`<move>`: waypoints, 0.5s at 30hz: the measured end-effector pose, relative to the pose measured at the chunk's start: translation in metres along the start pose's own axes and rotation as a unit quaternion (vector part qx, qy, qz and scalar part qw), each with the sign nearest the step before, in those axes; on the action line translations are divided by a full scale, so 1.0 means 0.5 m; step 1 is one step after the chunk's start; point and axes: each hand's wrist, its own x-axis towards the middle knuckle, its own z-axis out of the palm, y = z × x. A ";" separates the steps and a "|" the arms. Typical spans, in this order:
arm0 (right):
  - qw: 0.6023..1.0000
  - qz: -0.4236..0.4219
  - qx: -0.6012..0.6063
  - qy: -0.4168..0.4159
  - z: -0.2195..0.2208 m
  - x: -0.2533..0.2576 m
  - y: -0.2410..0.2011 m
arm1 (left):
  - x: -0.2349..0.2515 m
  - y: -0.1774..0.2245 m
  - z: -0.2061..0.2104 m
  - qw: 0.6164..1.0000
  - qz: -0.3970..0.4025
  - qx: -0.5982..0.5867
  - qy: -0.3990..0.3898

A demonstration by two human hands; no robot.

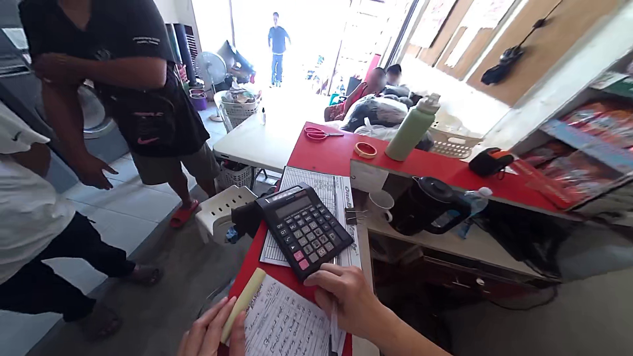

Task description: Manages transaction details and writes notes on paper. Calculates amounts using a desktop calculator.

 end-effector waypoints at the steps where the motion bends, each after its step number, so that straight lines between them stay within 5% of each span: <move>1: 1.000 0.003 0.005 0.007 -0.002 0.003 0.003 | 0.000 -0.001 0.000 1.000 0.000 0.003 0.001; 15: 0.995 0.066 -0.073 -0.033 0.016 0.022 0.042 | -0.003 0.006 0.005 0.999 -0.014 0.030 0.038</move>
